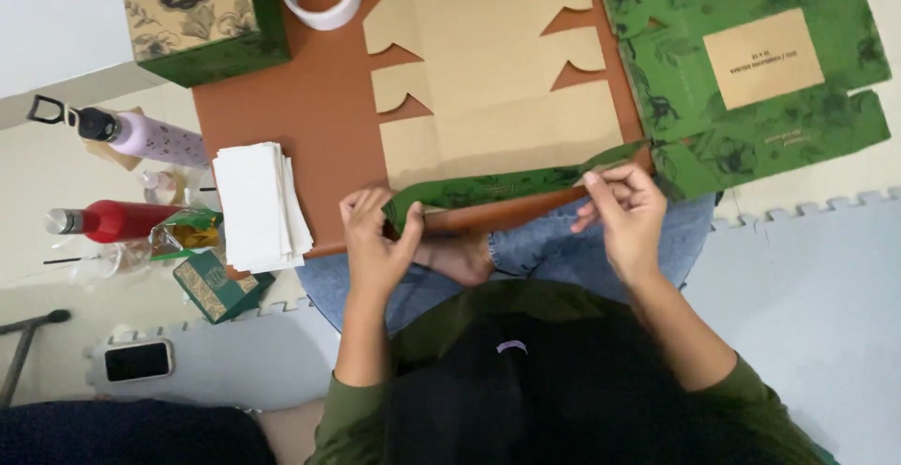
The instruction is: Assembling green decorative cardboard boxes by folding pre-scored sheets and tucking in the flaps.
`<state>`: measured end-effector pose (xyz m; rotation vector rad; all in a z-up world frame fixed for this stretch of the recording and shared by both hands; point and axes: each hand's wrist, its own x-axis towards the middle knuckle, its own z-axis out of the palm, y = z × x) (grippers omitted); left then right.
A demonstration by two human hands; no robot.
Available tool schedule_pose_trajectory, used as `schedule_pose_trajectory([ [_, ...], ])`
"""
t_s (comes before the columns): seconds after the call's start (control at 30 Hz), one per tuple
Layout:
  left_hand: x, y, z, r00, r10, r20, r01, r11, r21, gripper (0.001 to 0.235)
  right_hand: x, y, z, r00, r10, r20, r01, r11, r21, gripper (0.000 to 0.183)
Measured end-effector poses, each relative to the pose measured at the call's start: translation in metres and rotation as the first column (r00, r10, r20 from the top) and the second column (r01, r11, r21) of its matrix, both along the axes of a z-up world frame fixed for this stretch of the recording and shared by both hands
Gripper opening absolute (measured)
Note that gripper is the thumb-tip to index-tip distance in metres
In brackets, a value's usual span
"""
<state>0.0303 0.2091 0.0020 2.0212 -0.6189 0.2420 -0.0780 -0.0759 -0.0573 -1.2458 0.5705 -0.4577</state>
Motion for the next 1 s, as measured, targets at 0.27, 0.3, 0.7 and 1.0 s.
schedule_pose_trajectory([
  [0.27, -0.011, -0.005, 0.006, 0.988, -0.072, -0.137, 0.072, 0.997, -0.008, 0.007, 0.002, 0.016, -0.005, 0.912, 0.150, 0.382, 0.387, 0.000, -0.922, 0.023],
  [0.3, -0.011, -0.009, 0.010, 0.988, -0.075, -0.135, 0.075, 0.997, -0.008, 0.007, 0.007, 0.027, 0.007, 0.912, 0.147, 0.384, 0.388, -0.001, -0.922, 0.023],
  [0.7, -0.005, -0.022, 0.016, 0.987, 0.151, -0.057, -0.112, 0.894, 0.433, 0.032, 0.044, 0.076, 0.036, 0.869, 0.424, -0.255, -0.188, -0.194, -0.963, 0.075],
  [1.0, -0.011, 0.004, 0.023, 0.981, -0.187, 0.042, 0.141, 0.853, 0.502, 0.068, 0.020, -0.020, 0.063, 0.845, 0.138, -0.516, -0.467, -0.279, -0.839, 0.094],
])
